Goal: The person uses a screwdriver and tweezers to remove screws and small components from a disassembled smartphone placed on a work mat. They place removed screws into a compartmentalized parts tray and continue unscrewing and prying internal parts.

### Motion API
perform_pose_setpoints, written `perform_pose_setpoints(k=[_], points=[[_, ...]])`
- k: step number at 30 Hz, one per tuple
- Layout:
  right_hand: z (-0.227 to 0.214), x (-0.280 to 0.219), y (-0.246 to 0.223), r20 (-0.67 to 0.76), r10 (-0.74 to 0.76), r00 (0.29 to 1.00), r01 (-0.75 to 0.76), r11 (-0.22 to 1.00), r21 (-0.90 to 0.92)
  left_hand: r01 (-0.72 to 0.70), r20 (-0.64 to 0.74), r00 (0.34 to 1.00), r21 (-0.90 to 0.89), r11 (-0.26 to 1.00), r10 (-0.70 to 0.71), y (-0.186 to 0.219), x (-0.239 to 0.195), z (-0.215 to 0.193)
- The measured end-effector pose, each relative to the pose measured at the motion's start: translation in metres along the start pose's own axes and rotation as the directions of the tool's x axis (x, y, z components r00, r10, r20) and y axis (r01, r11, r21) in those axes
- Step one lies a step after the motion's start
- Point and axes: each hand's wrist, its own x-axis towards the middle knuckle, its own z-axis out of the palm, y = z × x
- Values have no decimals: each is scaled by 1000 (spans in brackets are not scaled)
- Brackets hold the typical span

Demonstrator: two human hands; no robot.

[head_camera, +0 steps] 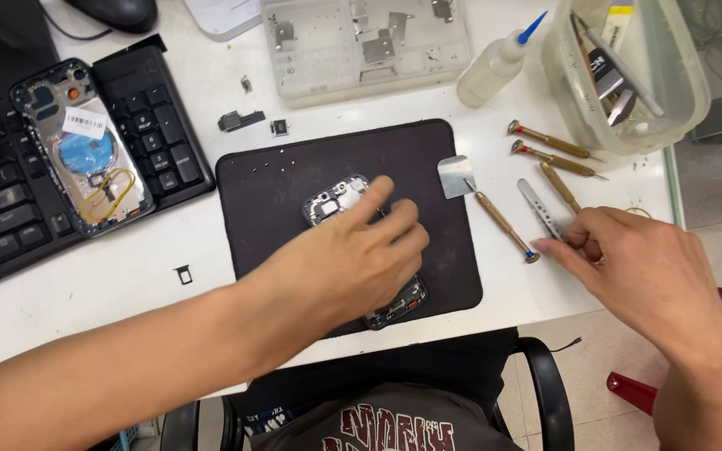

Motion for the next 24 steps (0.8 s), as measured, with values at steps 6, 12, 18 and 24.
perform_pose_setpoints(k=[6, 12, 18, 24], points=[[-4, 3, 5, -336, -164, 927, 207, 974, 96, -55, 54, 997, 150, 987, 48, 4, 19, -2], [15, 7, 2, -519, -250, 817, 263, 963, -51, 67, -85, 995, 163, 984, -54, 5, 7, 11], [52, -24, 45, -487, -66, 871, 300, 857, 419, 338, -337, 841, -283, 897, -424, 40, -50, 28], [69, -33, 77, -309, -200, 930, 368, 532, 763, 324, -498, 531, -628, 707, -685, 101, -48, 53]])
